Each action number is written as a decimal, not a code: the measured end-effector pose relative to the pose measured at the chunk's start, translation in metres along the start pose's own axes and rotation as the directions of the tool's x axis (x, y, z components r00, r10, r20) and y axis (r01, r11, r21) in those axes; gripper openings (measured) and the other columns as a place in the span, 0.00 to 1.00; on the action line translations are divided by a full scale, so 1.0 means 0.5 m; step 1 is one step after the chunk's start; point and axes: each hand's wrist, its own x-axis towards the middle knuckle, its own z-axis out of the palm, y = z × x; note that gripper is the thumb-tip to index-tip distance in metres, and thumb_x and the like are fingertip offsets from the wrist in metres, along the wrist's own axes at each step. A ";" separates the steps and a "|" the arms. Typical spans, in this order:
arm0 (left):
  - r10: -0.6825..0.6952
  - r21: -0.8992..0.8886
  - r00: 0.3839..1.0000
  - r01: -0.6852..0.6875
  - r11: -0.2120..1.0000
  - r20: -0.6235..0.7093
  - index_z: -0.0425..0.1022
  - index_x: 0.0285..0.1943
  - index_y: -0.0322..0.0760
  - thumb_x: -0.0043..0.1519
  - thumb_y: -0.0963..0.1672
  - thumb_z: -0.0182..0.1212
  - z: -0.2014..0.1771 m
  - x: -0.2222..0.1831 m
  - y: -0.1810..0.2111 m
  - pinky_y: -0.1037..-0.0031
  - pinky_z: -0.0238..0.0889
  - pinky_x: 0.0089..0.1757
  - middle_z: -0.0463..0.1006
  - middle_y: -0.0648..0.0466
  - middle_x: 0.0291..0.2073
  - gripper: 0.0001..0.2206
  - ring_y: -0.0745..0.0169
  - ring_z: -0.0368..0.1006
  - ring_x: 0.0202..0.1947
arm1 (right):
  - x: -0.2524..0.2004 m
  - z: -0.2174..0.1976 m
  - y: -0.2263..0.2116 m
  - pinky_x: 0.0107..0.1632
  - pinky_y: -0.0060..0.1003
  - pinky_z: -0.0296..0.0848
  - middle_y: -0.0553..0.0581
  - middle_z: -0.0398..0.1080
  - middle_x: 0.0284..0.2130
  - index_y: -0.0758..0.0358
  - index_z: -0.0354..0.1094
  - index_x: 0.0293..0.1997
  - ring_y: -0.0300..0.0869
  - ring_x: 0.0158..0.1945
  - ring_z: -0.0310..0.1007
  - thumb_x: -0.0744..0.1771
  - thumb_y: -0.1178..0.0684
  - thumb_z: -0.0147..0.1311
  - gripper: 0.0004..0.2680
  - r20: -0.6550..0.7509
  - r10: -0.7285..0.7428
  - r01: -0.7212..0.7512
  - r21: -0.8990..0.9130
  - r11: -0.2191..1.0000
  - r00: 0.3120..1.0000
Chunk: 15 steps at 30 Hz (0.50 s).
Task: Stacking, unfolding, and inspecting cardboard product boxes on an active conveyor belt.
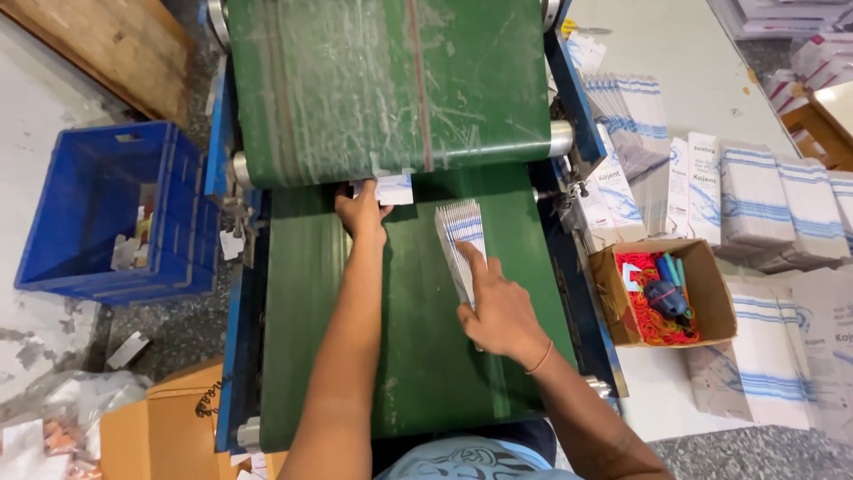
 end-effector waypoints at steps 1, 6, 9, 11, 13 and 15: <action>-0.038 0.018 0.999 0.038 0.999 0.008 0.71 0.59 0.41 0.57 0.40 0.66 0.003 -0.001 0.009 0.67 0.74 0.28 0.80 0.53 0.41 0.19 0.56 0.79 0.35 | -0.002 -0.001 0.000 0.49 0.60 0.71 0.73 0.66 0.48 0.50 0.42 0.73 0.71 0.42 0.72 0.59 0.55 0.53 0.33 -0.004 0.001 -0.001 0.004 1.000 1.000; -0.064 0.042 0.998 0.064 0.997 -0.005 0.75 0.54 0.39 0.55 0.40 0.66 -0.015 0.056 -0.053 0.66 0.74 0.28 0.81 0.52 0.40 0.17 0.57 0.79 0.34 | -0.022 -0.002 -0.003 0.49 0.61 0.71 0.74 0.65 0.49 0.51 0.42 0.73 0.71 0.43 0.71 0.59 0.55 0.53 0.33 -0.033 -0.030 0.031 0.006 1.000 0.999; -0.016 0.037 1.000 0.016 0.999 0.008 0.77 0.50 0.35 0.55 0.39 0.66 -0.039 0.036 -0.063 0.63 0.74 0.28 0.80 0.51 0.38 0.14 0.56 0.78 0.34 | -0.035 -0.006 -0.009 0.50 0.60 0.71 0.74 0.65 0.50 0.50 0.42 0.73 0.72 0.44 0.71 0.59 0.55 0.53 0.33 -0.025 -0.018 0.018 0.002 1.000 1.000; 0.022 0.027 0.999 -0.023 0.999 0.031 0.77 0.49 0.33 0.56 0.39 0.65 -0.089 0.006 -0.078 0.61 0.73 0.29 0.79 0.50 0.38 0.12 0.56 0.77 0.34 | -0.044 -0.012 -0.010 0.50 0.60 0.70 0.73 0.65 0.50 0.49 0.42 0.73 0.72 0.45 0.70 0.60 0.55 0.54 0.33 -0.024 -0.009 0.009 -0.013 1.000 1.000; 0.146 -0.016 0.976 -0.145 0.989 0.161 0.77 0.58 0.30 0.57 0.36 0.63 -0.170 -0.019 -0.108 0.74 0.70 0.38 0.82 0.50 0.44 0.18 0.62 0.77 0.39 | -0.050 -0.015 -0.009 0.51 0.60 0.70 0.72 0.65 0.51 0.46 0.42 0.74 0.71 0.45 0.71 0.60 0.54 0.53 0.32 -0.007 0.025 -0.024 0.020 0.999 1.000; 0.115 0.082 0.977 -0.131 0.988 0.180 0.76 0.60 0.29 0.57 0.36 0.63 -0.245 -0.117 -0.069 0.73 0.68 0.37 0.81 0.49 0.45 0.19 0.62 0.75 0.38 | -0.049 -0.007 -0.002 0.52 0.59 0.70 0.72 0.65 0.50 0.46 0.42 0.73 0.70 0.45 0.71 0.60 0.53 0.54 0.32 -0.020 0.019 -0.019 0.004 1.000 1.000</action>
